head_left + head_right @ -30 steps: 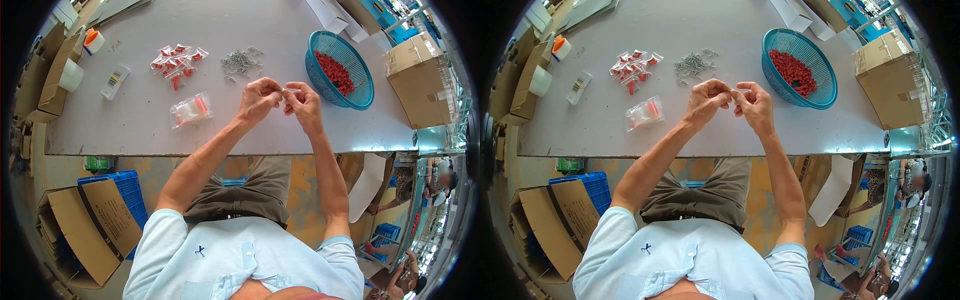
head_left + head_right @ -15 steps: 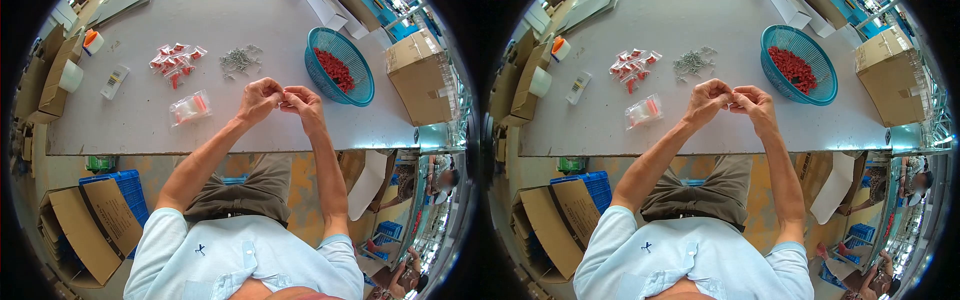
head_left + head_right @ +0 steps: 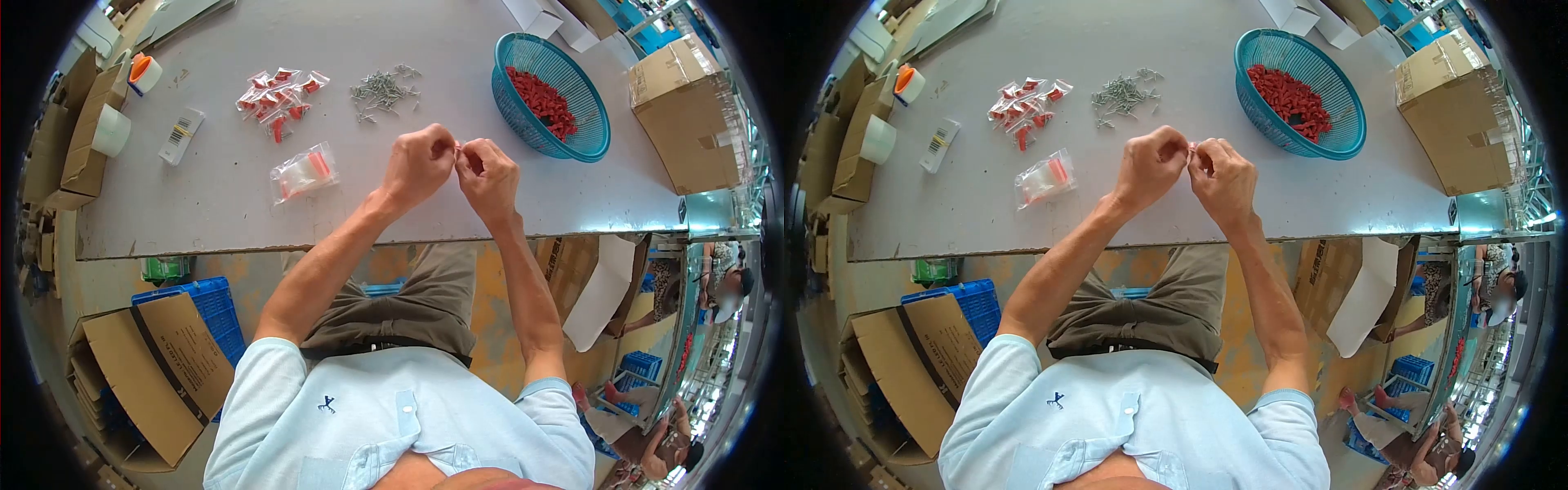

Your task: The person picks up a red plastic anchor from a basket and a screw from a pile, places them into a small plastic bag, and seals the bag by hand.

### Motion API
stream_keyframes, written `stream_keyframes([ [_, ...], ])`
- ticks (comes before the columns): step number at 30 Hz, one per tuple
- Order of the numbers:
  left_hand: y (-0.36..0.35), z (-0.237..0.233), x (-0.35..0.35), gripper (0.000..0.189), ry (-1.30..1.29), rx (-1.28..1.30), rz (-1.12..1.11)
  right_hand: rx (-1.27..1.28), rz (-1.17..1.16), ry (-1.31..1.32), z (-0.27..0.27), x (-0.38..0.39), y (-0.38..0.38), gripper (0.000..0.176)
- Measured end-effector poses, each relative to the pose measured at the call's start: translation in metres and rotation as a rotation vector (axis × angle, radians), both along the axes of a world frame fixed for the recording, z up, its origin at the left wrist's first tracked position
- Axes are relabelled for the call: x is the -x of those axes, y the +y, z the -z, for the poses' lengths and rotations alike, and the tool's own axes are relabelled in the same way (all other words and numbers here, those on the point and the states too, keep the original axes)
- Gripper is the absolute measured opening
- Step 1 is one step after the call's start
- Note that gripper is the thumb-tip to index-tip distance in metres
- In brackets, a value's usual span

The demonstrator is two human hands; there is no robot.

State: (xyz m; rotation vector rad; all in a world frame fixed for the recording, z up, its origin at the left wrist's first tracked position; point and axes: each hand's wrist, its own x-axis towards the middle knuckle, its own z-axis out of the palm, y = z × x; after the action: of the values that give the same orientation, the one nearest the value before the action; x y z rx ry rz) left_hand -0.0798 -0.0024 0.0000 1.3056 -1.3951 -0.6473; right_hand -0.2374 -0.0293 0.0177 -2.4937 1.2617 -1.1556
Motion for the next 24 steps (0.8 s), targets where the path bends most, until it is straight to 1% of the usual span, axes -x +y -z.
stream_keyframes([
  [1, -0.002, 0.000, -0.003, 0.009, -0.003, 0.001, -0.002, -0.142, -0.044, -0.136, -0.003, -0.002, 0.004, 0.010],
  [2, -0.005, 0.001, -0.006, 0.010, 0.118, -0.055, 0.029, -0.287, -0.089, -0.269, -0.005, -0.003, 0.006, 0.011],
  [3, -0.007, 0.003, -0.008, 0.010, 0.241, -0.112, 0.060, -0.290, -0.090, -0.269, -0.006, -0.002, 0.006, 0.011],
  [4, -0.009, 0.004, -0.008, 0.010, 0.242, -0.112, 0.057, -0.455, -0.074, -0.336, -0.009, 0.000, 0.004, 0.011],
  [5, -0.010, 0.006, -0.008, 0.010, 0.297, -0.113, 0.096, -0.621, -0.055, -0.402, -0.010, 0.002, 0.003, 0.012],
  [6, -0.011, 0.007, -0.007, 0.009, 0.350, -0.115, 0.137, -0.623, -0.054, -0.402, -0.012, 0.003, 0.003, 0.012],
  [8, -0.011, 0.008, -0.007, 0.010, 0.324, -0.109, 0.133, -0.598, -0.074, -0.323, -0.013, 0.006, 0.003, 0.012],
  [9, -0.010, 0.005, -0.007, 0.010, 0.298, -0.103, 0.127, -0.598, -0.074, -0.323, -0.013, 0.008, 0.003, 0.012],
  [10, -0.007, 0.003, -0.007, 0.010, 0.298, -0.103, 0.125, -0.501, -0.117, -0.271, -0.012, 0.009, 0.003, 0.011],
  [11, -0.003, 0.001, -0.006, 0.010, 0.132, -0.060, 0.073, -0.405, -0.159, -0.220, -0.010, 0.009, 0.003, 0.011],
  [12, 0.001, -0.002, -0.005, 0.011, -0.035, -0.016, 0.022, -0.406, -0.160, -0.222, -0.008, 0.009, 0.004, 0.011],
  [13, 0.002, -0.002, -0.004, 0.011, -0.036, -0.018, 0.022, -0.319, -0.151, -0.155, -0.007, 0.009, 0.005, 0.010],
  [14, 0.003, -0.002, -0.002, 0.012, -0.103, -0.021, 0.006, -0.231, -0.142, -0.088, -0.005, 0.009, 0.006, 0.009],
  [15, 0.003, -0.002, 0.000, 0.013, -0.169, -0.025, -0.010, -0.232, -0.142, -0.087, -0.003, 0.008, 0.007, 0.009],
  [16, 0.003, -0.001, -0.001, 0.013, -0.168, -0.026, -0.012, -0.284, -0.134, -0.144, -0.001, 0.007, 0.007, 0.008],
  [17, 0.002, -0.001, -0.001, 0.013, -0.086, -0.036, -0.025, -0.337, -0.123, -0.203, 0.001, 0.006, 0.008, 0.008],
  [18, 0.001, 0.000, -0.002, 0.012, -0.005, -0.044, -0.038, -0.338, -0.123, -0.203, 0.001, 0.006, 0.008, 0.008],
  [20, 0.000, 0.001, -0.004, 0.011, -0.015, -0.047, -0.022, -0.368, -0.076, -0.218, 0.000, 0.005, 0.008, 0.011],
  [22, 0.000, 0.001, -0.004, 0.010, -0.026, -0.050, -0.007, -0.347, -0.066, -0.197, -0.002, 0.005, 0.008, 0.012],
  [24, 0.004, 0.000, -0.002, 0.009, -0.290, 0.289, -0.080, -0.328, -0.058, -0.177, -0.005, 0.004, 0.008, 0.014],
])
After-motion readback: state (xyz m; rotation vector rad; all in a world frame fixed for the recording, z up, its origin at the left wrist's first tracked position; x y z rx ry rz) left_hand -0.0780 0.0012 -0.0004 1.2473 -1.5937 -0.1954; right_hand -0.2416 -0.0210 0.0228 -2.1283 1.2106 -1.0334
